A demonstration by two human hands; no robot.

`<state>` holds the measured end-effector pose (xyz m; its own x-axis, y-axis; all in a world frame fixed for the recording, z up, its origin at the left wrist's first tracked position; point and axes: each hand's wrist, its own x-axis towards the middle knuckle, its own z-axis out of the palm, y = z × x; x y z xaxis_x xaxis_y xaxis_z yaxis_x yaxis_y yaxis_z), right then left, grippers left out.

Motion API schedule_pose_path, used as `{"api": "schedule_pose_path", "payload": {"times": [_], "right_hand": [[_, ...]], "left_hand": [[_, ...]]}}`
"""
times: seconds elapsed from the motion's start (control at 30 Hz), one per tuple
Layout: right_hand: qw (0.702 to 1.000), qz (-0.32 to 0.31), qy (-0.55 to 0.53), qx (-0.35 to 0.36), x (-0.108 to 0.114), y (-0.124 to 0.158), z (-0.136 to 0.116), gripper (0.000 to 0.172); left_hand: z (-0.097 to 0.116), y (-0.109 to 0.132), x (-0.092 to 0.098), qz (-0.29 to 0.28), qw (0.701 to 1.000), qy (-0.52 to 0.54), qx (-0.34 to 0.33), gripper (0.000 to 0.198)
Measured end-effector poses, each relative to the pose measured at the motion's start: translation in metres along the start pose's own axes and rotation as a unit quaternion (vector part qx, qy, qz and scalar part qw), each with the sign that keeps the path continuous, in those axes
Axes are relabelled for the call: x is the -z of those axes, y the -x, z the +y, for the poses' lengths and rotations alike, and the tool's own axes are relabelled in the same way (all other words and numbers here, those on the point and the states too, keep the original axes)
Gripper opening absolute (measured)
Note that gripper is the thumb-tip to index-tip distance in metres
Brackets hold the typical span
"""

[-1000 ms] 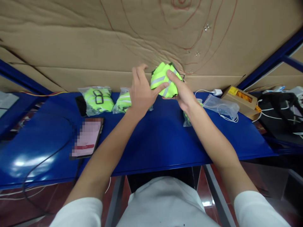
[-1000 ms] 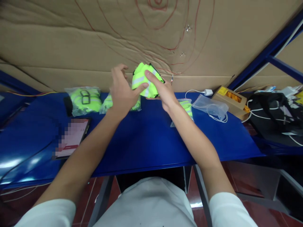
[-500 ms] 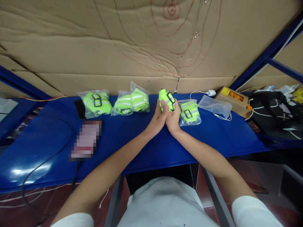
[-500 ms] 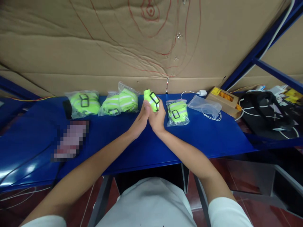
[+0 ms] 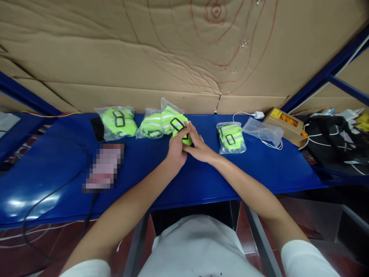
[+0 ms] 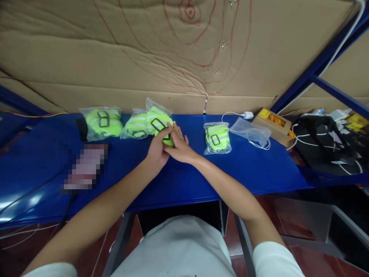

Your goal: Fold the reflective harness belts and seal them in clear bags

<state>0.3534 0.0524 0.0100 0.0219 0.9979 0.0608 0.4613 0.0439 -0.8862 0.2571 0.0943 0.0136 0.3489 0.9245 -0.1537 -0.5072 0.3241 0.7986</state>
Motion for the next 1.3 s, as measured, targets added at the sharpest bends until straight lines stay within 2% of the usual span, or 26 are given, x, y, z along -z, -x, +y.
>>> {"api": "schedule_pose_path", "payload": {"times": [0.07, 0.13, 0.2, 0.27, 0.33, 0.4, 0.47, 0.5, 0.53, 0.57, 0.6, 0.63, 0.7, 0.77, 0.8, 0.9, 1.0, 1.07, 1.1, 1.17, 1.23, 1.3], "right_hand": [[0.997, -0.027, -0.077, 0.008, 0.008, 0.0, -0.004, 0.097], [0.985, -0.028, -0.167, 0.016, 0.01, 0.002, -0.009, 0.099], [0.969, -0.008, -0.245, 0.022, 0.007, 0.003, -0.013, 0.096], [0.961, 0.014, -0.274, 0.029, 0.003, 0.004, -0.016, 0.091], [0.968, 0.016, -0.245, 0.048, 0.003, 0.005, -0.018, 0.086], [0.982, 0.015, -0.171, 0.08, 0.016, 0.005, -0.019, 0.078], [0.991, 0.064, -0.042, 0.109, 0.045, 0.004, -0.017, 0.069], [0.986, 0.114, 0.049, 0.109, 0.065, 0.003, -0.013, 0.067], [0.968, 0.184, 0.147, 0.087, 0.087, 0.003, -0.007, 0.058], [0.938, 0.264, 0.221, 0.032, 0.11, 0.002, 0.001, 0.048], [0.9, 0.34, 0.269, -0.051, 0.132, 0.003, 0.011, 0.046], [0.856, 0.39, 0.306, -0.147, 0.153, 0.003, 0.024, 0.047], [0.794, 0.385, 0.355, -0.308, 0.185, 0.006, 0.049, 0.054], [0.785, 0.361, 0.35, -0.363, 0.201, 0.01, 0.071, 0.059], [0.784, 0.353, 0.348, -0.372, 0.205, 0.012, 0.079, 0.055], [0.79, 0.357, 0.359, -0.346, 0.204, 0.017, 0.085, 0.035], [0.803, 0.376, 0.384, -0.258, 0.19, 0.018, 0.072, 0.037], [0.835, 0.368, 0.38, -0.148, 0.17, 0.016, 0.059, 0.039], [0.862, 0.354, 0.357, -0.07, 0.156, 0.015, 0.053, 0.037], [0.914, 0.295, 0.271, 0.058, 0.124, 0.013, 0.043, 0.033], [0.959, 0.211, 0.157, 0.106, 0.094, 0.011, 0.036, 0.034], [0.974, 0.163, 0.107, 0.115, 0.071, 0.011, 0.034, 0.031]], "left_hand": [[0.003, -0.004, 0.002, 0.038, 0.999, 0.002, -0.026, 0.031], [0.006, -0.005, 0.002, 0.063, 0.997, 0.007, -0.048, 0.031], [0.007, -0.004, -0.001, 0.063, 0.995, 0.003, -0.077, 0.038], [0.008, -0.003, -0.003, 0.04, 0.991, -0.012, -0.125, 0.048], [0.011, -0.003, -0.004, 0.031, 0.984, -0.028, -0.172, 0.053], [0.015, -0.006, -0.002, 0.046, 0.982, -0.034, -0.179, 0.05], [0.019, -0.007, 0.001, 0.057, 0.986, -0.034, -0.151, 0.044], [0.021, -0.008, 0.003, 0.053, 0.989, -0.035, -0.134, 0.042], [0.022, -0.007, 0.004, 0.044, 0.991, -0.04, -0.118, 0.041], [0.022, -0.005, 0.006, 0.032, 0.993, -0.048, -0.102, 0.042], [0.022, -0.003, 0.007, 0.016, 0.995, -0.059, -0.084, 0.045], [0.021, 0.0, 0.009, -0.002, 0.995, -0.07, -0.065, 0.047], [0.017, 0.006, 0.012, -0.037, 0.995, -0.086, -0.026, 0.052], [0.013, 0.011, 0.014, -0.063, 0.994, -0.092, 0.004, 0.054], [0.012, 0.012, 0.015, -0.073, 0.993, -0.091, 0.016, 0.055], [0.011, 0.016, 0.017, -0.108, 0.989, -0.092, 0.049, 0.056], [0.012, 0.019, 0.02, -0.149, 0.98, -0.103, 0.085, 0.055], [0.014, 0.022, 0.021, -0.167, 0.973, -0.109, 0.114, 0.057], [0.014, 0.024, 0.021, -0.173, 0.971, -0.109, 0.126, 0.059], [0.014, 0.026, 0.02, -0.169, 0.971, -0.104, 0.13, 0.059], [0.014, 0.026, 0.019, -0.151, 0.977, -0.099, 0.114, 0.053], [0.012, 0.024, 0.018, -0.13, 0.982, -0.1, 0.096, 0.047]]}}
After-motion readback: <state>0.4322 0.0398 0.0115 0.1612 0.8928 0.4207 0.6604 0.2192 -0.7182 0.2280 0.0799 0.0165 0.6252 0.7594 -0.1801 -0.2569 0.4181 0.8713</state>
